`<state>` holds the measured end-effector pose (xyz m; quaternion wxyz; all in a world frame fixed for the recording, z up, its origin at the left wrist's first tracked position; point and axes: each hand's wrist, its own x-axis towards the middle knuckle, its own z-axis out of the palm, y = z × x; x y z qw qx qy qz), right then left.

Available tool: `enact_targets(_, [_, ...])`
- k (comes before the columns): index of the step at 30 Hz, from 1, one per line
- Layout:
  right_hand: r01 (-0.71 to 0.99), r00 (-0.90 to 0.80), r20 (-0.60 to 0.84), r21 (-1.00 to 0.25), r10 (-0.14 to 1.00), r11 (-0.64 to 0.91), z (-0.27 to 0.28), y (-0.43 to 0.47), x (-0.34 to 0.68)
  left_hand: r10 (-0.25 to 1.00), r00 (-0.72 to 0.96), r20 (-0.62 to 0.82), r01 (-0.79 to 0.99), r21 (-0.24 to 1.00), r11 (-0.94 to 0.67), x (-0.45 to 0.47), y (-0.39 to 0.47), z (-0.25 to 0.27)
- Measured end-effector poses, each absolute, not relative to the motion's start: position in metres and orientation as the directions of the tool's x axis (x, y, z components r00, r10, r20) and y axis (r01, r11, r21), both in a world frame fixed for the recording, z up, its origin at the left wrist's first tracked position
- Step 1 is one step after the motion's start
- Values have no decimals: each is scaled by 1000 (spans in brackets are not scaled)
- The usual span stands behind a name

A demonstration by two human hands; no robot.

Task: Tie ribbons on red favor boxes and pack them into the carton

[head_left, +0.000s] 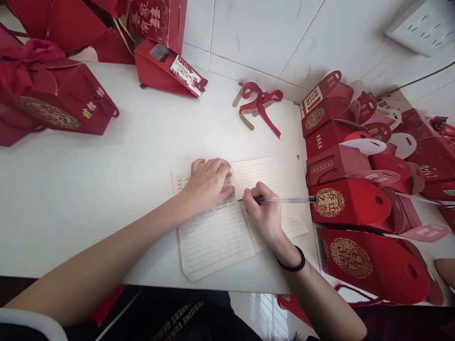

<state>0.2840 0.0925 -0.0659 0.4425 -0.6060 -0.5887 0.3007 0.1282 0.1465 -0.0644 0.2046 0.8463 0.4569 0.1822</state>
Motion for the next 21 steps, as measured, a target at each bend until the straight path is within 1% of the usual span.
enact_targets(4, [485, 112, 170, -869, 979, 96, -65, 92, 283, 876, 461, 139, 719, 519, -461, 134, 144, -67])
enact_targets(10, [521, 86, 187, -846, 979, 116, -66, 94, 284, 884, 459, 91, 730, 529, -433, 137, 142, -65])
enact_targets(14, [517, 57, 175, -848, 983, 121, -68, 93, 285, 888, 453, 84, 705, 576, -414, 138, 143, -66])
enact_targets(18, [500, 46, 165, -858, 985, 121, -69, 92, 286, 895, 439, 84, 705, 585, -401, 138, 145, -69])
enact_targets(21, [508, 67, 158, -855, 985, 102, -68, 93, 286, 899, 431, 79, 707, 590, -391, 138, 145, -69])
